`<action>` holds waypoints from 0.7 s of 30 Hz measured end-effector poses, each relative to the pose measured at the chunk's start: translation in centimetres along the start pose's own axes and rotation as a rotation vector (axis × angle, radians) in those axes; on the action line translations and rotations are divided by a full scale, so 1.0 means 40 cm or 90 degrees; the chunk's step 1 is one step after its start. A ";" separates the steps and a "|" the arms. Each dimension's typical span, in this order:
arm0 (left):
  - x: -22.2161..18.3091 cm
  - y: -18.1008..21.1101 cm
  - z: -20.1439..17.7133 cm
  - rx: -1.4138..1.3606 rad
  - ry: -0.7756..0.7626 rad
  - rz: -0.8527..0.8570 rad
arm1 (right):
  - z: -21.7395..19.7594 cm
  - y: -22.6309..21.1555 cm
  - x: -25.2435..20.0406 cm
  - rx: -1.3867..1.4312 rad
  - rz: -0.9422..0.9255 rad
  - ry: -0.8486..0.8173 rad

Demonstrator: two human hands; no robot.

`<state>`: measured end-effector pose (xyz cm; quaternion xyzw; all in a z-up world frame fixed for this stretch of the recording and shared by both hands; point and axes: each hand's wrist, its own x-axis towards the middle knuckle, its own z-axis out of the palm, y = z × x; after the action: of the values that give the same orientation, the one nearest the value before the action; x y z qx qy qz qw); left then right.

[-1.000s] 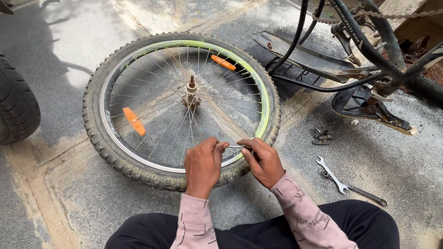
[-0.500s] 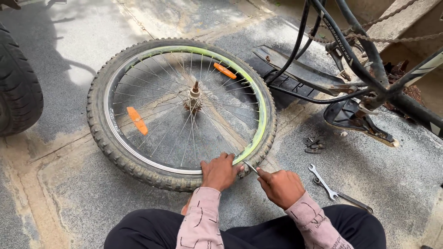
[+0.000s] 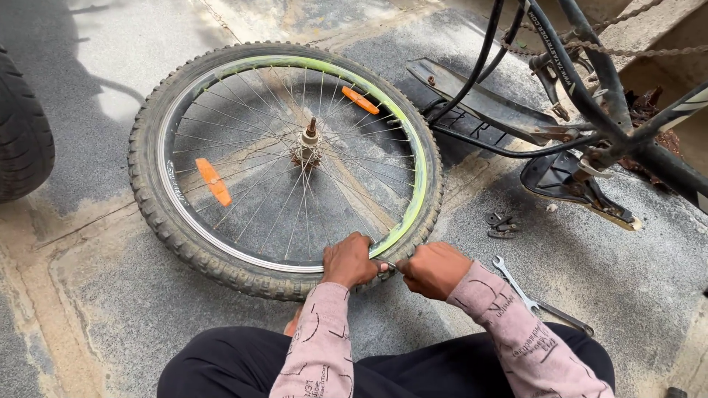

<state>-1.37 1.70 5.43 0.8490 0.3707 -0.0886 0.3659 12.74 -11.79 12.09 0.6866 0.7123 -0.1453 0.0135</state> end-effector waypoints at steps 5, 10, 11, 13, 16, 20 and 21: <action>0.007 -0.007 -0.001 0.020 -0.006 0.012 | 0.126 -0.020 -0.022 -0.073 -0.010 0.000; -0.002 -0.005 0.002 0.045 -0.020 0.025 | 0.244 -0.027 -0.059 -0.109 -0.021 0.108; -0.001 -0.008 0.007 0.053 -0.024 0.027 | 0.256 -0.025 -0.057 -0.112 -0.014 0.115; 0.001 -0.012 0.012 0.068 -0.032 0.034 | 0.248 -0.029 -0.046 -0.109 0.001 0.126; 0.002 0.001 0.015 0.077 -0.036 0.041 | 0.167 -0.004 -0.017 -0.081 0.018 0.090; -0.018 0.001 0.015 0.082 -0.019 0.039 | 0.049 0.032 0.054 -0.015 -0.012 0.002; -0.015 0.000 0.014 0.084 -0.010 0.044 | 0.019 0.034 0.075 -0.018 -0.025 -0.032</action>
<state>-1.75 0.97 5.27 0.8827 0.3318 -0.1072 0.3150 13.77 -9.00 10.46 0.6682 0.7270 -0.1532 0.0382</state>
